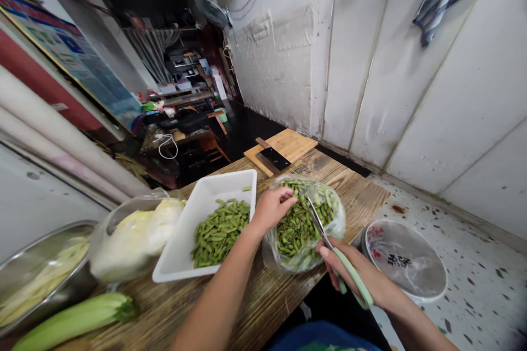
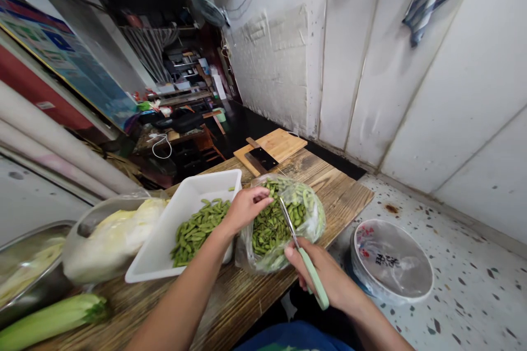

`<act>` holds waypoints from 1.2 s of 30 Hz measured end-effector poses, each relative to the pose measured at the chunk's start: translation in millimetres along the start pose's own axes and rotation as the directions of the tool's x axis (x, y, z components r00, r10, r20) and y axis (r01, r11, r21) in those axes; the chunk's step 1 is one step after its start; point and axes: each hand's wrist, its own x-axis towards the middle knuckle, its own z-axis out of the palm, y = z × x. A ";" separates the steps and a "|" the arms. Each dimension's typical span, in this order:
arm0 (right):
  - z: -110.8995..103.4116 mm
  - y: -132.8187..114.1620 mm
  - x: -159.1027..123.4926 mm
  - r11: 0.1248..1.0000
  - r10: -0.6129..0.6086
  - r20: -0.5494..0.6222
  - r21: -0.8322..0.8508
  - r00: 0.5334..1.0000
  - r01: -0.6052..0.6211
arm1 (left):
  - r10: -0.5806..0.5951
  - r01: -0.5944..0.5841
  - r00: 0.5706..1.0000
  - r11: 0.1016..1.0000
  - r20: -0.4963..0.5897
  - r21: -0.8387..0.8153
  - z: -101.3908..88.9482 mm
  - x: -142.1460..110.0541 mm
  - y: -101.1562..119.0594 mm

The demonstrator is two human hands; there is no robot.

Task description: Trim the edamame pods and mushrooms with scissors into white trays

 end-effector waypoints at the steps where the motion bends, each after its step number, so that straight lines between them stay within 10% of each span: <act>1: -1.3 -1.8 -0.7 0.997 0.006 -0.026 -0.071 1.000 -0.008 | -0.047 0.048 0.999 0.996 0.009 -0.082 -1.3 -11.1 2.8; 8: -2.2 -11.2 -0.3 0.944 -0.092 -0.059 -0.322 0.994 0.068 | -0.187 0.208 0.978 0.902 0.091 -0.378 0.0 -57.1 15.3; 22: -2.0 0.9 2.1 0.974 -0.075 -0.013 -0.215 0.997 0.071 | -0.277 0.347 0.938 0.774 0.210 -0.530 3.4 -61.8 9.5; 29: 5.3 9.5 1.7 1.000 0.027 0.047 -0.015 0.999 -0.026 | -0.412 0.383 0.897 0.540 0.162 -0.749 20.6 -61.8 10.4; 36: 1.6 -4.3 -3.9 0.962 -0.095 -0.057 -0.261 0.994 0.077 | -0.378 0.383 0.907 0.558 0.186 -0.736 21.9 -72.7 13.9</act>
